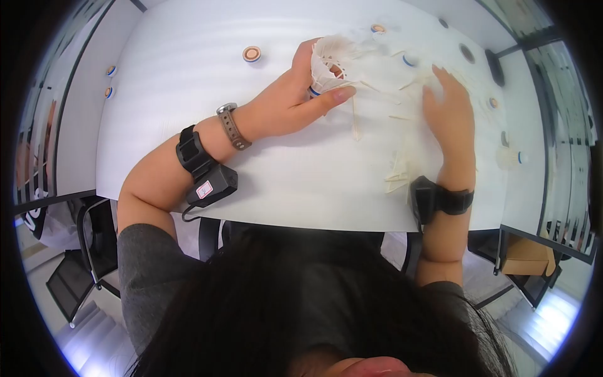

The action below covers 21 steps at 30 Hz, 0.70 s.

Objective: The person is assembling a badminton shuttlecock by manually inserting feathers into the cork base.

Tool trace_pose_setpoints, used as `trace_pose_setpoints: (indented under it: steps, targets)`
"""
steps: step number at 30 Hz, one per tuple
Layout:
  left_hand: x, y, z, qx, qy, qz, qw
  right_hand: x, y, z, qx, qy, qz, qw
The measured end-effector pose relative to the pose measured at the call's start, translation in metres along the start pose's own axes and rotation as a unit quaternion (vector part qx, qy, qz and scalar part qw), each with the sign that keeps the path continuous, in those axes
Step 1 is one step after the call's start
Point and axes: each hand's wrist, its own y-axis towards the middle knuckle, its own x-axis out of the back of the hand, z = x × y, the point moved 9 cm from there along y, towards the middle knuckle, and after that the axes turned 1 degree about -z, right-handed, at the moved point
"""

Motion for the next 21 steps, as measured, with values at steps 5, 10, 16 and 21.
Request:
trace_pose_setpoints:
  steps: [5,10,16,21]
  targets:
    - [-0.001,-0.002,0.005,0.041,-0.019,0.003,0.999,-0.03,-0.004,-0.014,-0.012,-0.004,0.091,0.996]
    - [-0.003,0.003,-0.001,0.033,-0.02,0.013,0.999,-0.026,-0.007,0.001,-0.002,0.001,0.128,0.992]
    - [0.001,0.004,0.002,0.028,-0.027,-0.023,0.999,-0.009,-0.016,0.05,0.102,0.078,0.121,0.984]
    - [0.002,-0.002,0.007,0.044,-0.038,-0.02,0.998,-0.008,-0.029,0.093,0.215,0.154,0.135,0.955]
